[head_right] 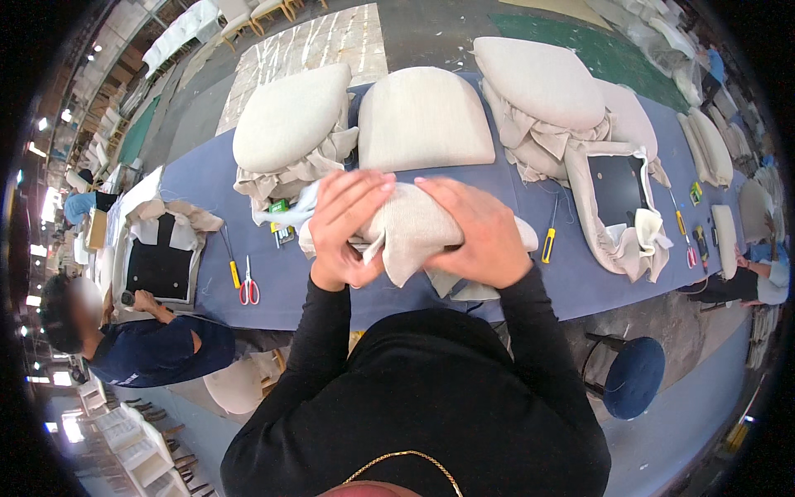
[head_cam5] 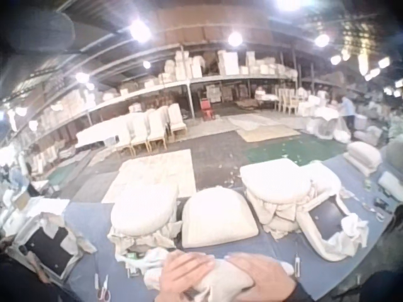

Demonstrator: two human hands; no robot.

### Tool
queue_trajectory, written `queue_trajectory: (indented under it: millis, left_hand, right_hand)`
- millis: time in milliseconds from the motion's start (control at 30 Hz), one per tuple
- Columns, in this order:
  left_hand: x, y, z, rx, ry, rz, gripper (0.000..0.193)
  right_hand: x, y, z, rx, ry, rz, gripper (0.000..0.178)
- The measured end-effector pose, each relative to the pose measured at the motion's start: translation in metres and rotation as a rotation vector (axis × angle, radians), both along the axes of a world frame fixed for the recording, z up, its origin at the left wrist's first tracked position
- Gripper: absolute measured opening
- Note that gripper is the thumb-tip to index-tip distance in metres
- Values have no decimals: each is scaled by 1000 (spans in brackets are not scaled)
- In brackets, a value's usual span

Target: The person is upholstering chair seats by fitting fabric covers over foam cushions. They use a staple gun to secure the fabric to the underside of the seat frames and a screwdriver to tuck the fabric edges into the seams. The process involves repeated stretching, stapling, and tucking of the fabric to ensure a tight fit.

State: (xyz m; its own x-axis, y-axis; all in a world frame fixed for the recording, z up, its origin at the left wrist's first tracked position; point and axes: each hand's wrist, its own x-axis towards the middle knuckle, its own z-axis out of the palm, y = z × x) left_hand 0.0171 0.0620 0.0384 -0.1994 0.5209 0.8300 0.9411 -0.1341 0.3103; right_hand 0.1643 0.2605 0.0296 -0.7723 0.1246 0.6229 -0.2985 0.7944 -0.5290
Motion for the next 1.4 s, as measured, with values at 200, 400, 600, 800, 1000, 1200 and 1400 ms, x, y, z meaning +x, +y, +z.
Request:
queue_trajectory:
  millis: [200,400,600,800,1000,1200,1400]
  left_hand:
    - [8,-13,-8,177,-87,77,47]
    - [20,7,-31,322,-536,-59,25]
    - [12,16,-43,402,-724,-307,20]
    - [37,24,-18,440,-732,-117,28]
    - [24,27,-33,399,-730,-63,16]
    - [22,23,-38,446,-897,-256,11]
    - [37,-1,-36,269,-481,-47,21]
  right_hand:
    - [-6,-10,-4,-62,-68,-10,75]
    - [-17,-16,-1,-15,-38,-104,81]
    - [-21,-18,21,-258,6,136,76]
    - [-29,-27,34,-482,-94,67,50]
    - [-35,-26,24,-348,-30,3,46]
    - [-37,-28,21,-271,-1,-83,48]
    - [-21,-27,17,-133,69,-19,55]
